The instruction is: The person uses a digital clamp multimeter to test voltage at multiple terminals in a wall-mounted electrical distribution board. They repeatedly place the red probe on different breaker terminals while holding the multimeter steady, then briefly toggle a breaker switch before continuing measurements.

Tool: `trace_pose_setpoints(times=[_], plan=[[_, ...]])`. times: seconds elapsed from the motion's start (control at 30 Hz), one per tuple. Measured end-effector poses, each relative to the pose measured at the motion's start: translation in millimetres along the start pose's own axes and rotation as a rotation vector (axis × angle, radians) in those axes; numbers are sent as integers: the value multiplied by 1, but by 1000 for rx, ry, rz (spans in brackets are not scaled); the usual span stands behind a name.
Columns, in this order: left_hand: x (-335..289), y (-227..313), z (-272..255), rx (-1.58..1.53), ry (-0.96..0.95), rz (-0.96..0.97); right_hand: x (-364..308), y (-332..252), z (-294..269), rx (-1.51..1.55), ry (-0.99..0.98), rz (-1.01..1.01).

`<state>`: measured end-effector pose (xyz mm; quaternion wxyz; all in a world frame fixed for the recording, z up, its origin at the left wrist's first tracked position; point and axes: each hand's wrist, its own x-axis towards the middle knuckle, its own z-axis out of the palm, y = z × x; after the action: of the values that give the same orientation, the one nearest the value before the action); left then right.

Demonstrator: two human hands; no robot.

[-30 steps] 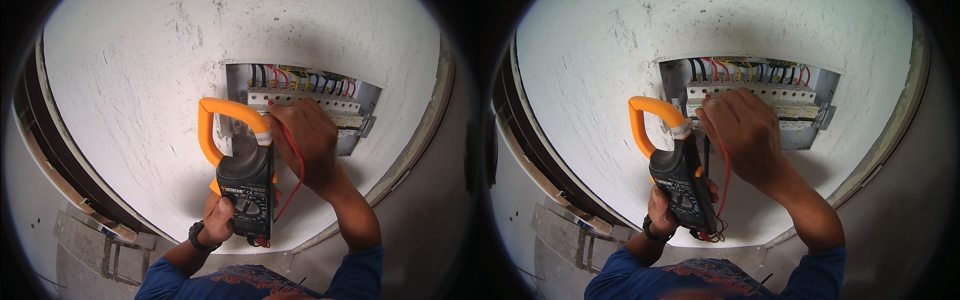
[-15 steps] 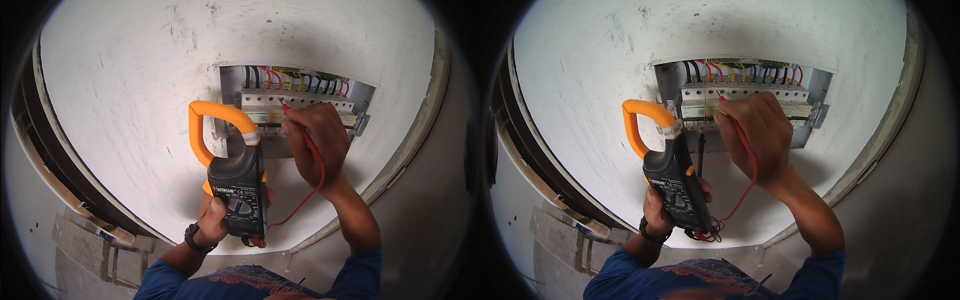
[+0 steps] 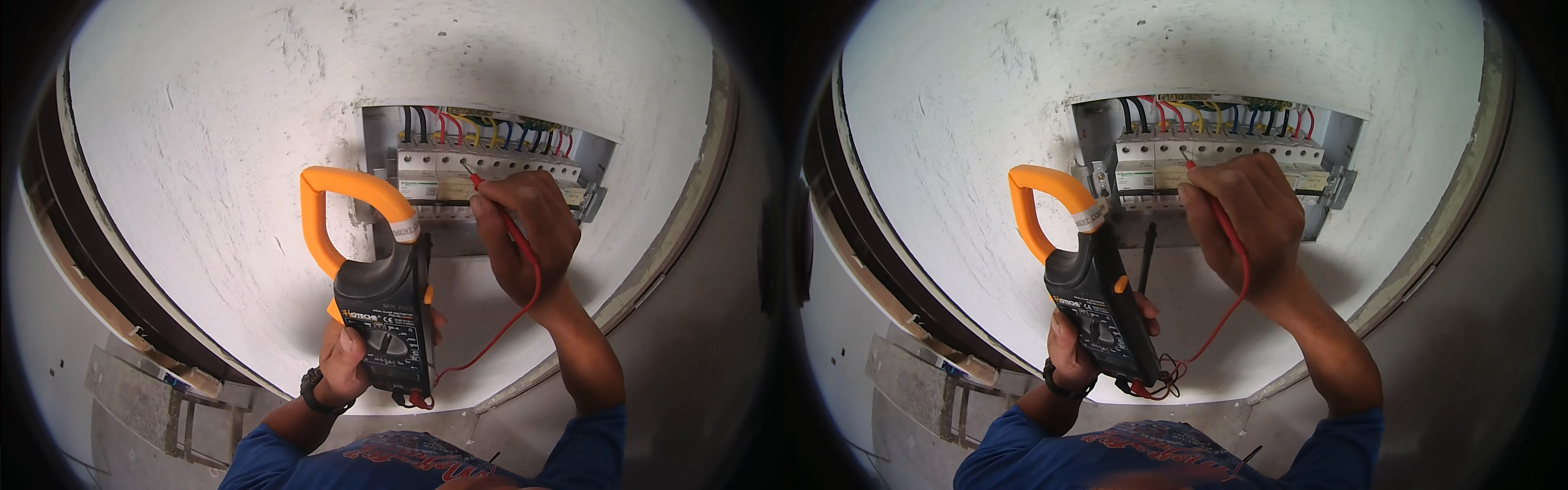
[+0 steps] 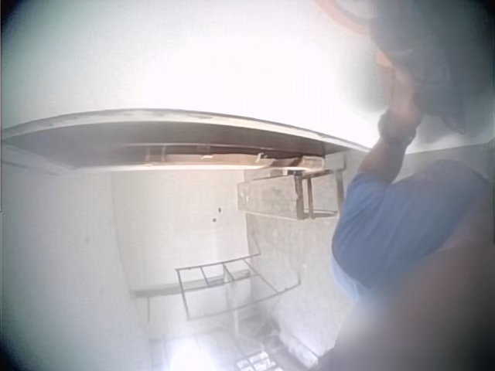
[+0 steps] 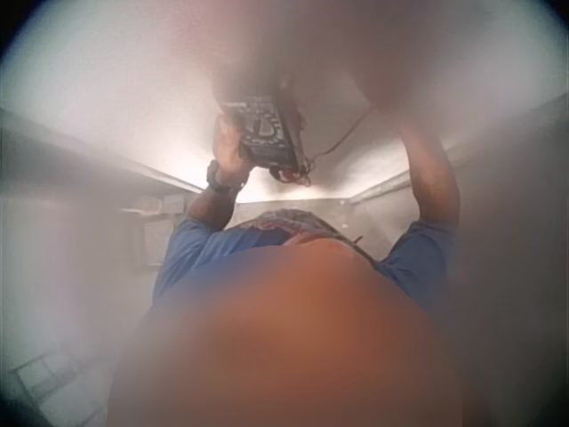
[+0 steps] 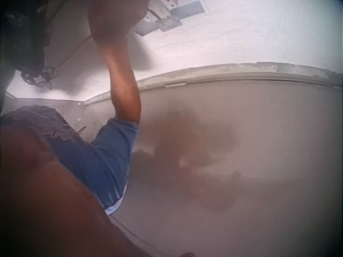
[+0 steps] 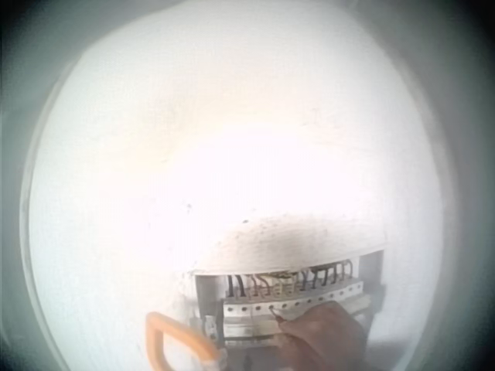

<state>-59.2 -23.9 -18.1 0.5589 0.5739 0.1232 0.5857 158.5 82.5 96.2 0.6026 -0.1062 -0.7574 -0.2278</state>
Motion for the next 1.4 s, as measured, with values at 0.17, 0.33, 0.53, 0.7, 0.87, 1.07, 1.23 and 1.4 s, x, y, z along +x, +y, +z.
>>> trace_pose_setpoints(times=[0.17,0.33,0.53,0.7,0.87,1.07,1.23,1.4], plan=[[0,-1,-2,-81,-39,-25,1,0,-3,-11,-41,24],[-1,-3,0,-73,-30,-36,3,1,-2,-22,-41,27],[1,-1,1,-51,-49,-17,5,3,0,-17,-20,19],[-1,0,5,34,26,1,6,2,0,-38,-41,36],[1,-1,7,6,31,-2,9,1,0,-37,-40,38],[3,-2,7,1,39,-9,11,2,0,-49,-46,32],[6,-3,9,27,30,-6,11,1,-1,-32,-60,34],[9,-4,10,52,37,15,12,2,0,-25,-53,27]])
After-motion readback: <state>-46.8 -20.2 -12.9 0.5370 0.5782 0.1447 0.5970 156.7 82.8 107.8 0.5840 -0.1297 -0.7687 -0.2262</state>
